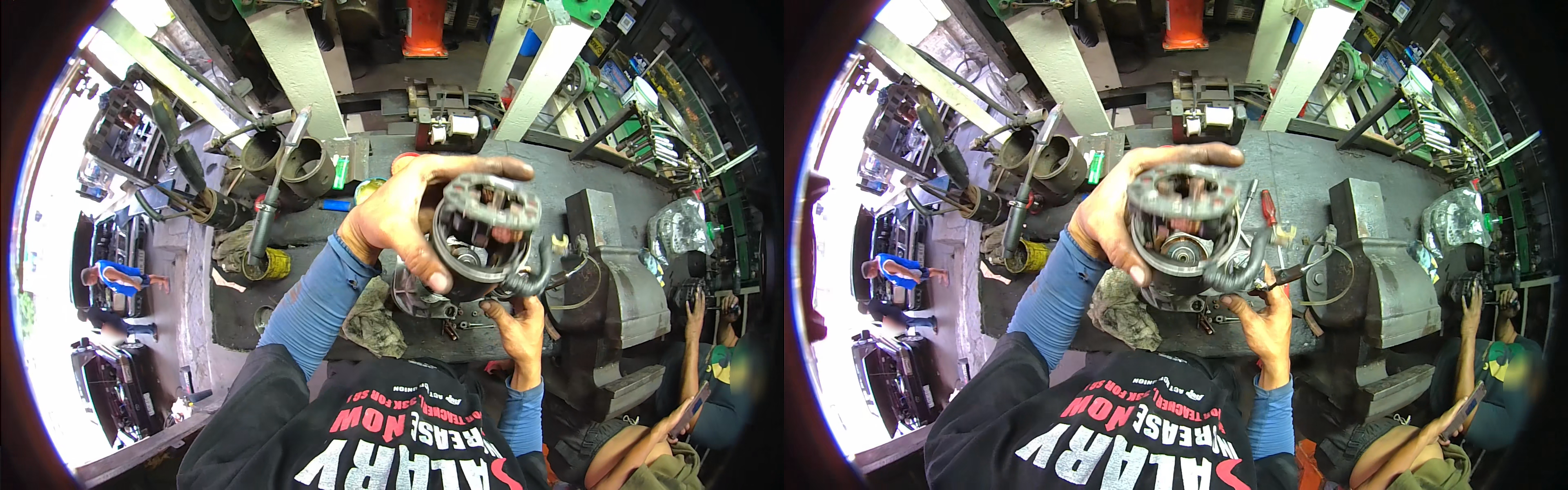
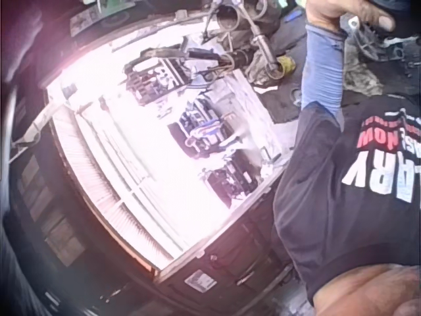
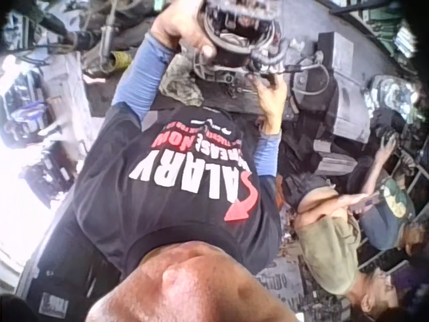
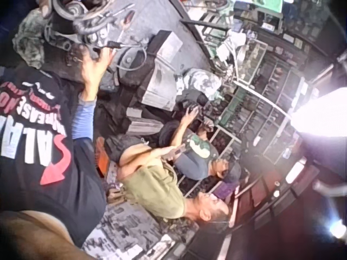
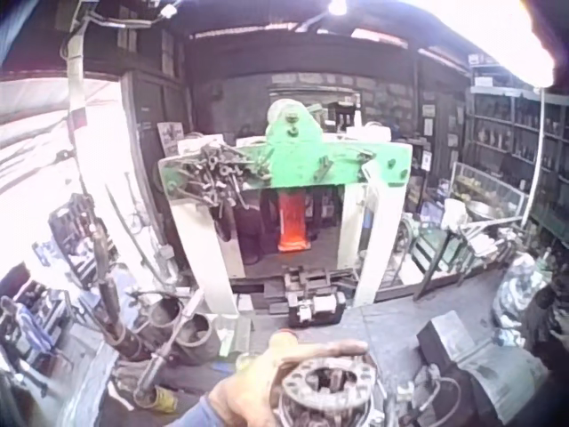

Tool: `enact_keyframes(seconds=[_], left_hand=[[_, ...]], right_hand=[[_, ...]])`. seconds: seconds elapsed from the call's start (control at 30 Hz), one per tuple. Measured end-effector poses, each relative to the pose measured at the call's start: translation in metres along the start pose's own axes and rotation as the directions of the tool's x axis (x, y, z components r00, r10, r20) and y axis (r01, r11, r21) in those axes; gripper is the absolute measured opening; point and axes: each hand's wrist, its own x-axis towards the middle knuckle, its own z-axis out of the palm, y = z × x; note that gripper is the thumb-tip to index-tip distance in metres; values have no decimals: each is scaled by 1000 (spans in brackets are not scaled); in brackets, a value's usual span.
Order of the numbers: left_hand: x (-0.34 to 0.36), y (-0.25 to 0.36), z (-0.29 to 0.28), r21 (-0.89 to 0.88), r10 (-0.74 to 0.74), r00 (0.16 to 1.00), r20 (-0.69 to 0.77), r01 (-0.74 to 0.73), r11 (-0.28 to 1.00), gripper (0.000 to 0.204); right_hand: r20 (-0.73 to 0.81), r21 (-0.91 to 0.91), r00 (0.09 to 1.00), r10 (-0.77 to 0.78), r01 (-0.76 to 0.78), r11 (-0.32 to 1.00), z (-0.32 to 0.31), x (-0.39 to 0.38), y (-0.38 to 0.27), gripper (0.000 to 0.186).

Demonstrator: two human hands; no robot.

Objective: The person cleans and assembles mechanical components on a workbench, using a hammer, screwdriver, and cloth. They wipe parts, fit a cylindrical component into a housing, and use a bench grinder to smooth edges before reassembling the unit.

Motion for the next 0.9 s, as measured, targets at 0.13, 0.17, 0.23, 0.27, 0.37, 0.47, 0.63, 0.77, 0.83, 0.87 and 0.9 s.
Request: enact_keyframes(seconds=[0.13, 0.17, 0.23, 0.27, 0.37, 0.47, 0.63, 0.77, 0.83, 0.87, 0.9], left_hand=[[0, -7, -5, -43, 13, 967, 255, -3, 999, 127], [2, -11, -5, -87, 32, 959, 283, -8, 996, 126], [2, -17, -12, -79, 1, 939, 343, 28, 996, 130], [3, -20, -15, -76, -12, 928, 373, 43, 996, 135], [3, -33, -24, -54, 9, 912, 410, 14, 998, 135], [3, -45, -33, -29, 5, 882, 472, 10, 1000, 134], [6, -63, -41, -131, 54, 842, 537, 20, 991, 131], [4, -77, -44, -174, 56, 836, 545, 48, 984, 131], [-5, -82, -48, -138, 79, 854, 514, -8, 990, 131], [-12, -84, -50, -77, 66, 881, 468, -34, 996, 131], [-22, -86, -53, -14, 58, 907, 418, -58, 998, 132]], right_hand=[[-15, 11, 1000, -20, 20, 1000, -2, -5, -4, 47], [-27, -31, 1000, -2, 1, 1000, -2, -6, -4, 46], [12, -19, 1000, -17, 17, 1000, -3, -8, -5, 46], [-19, -76, 997, 71, -72, 994, -3, -9, -9, 43], [16, -532, 986, 164, -131, 837, -12, -10, -36, 43], [178, -777, 955, 239, -12, 629, -36, -18, -96, 57], [335, -429, 937, -96, 242, 870, -48, -27, -183, 82], [300, -577, 896, -327, 444, 686, -3, -6, -198, 107], [340, -741, 905, -254, 424, 520, 18, 11, -200, 115], [366, -772, 909, -198, 415, 482, 28, 18, -200, 118], [393, -758, 901, -184, 431, 489, 36, 24, -199, 119]])
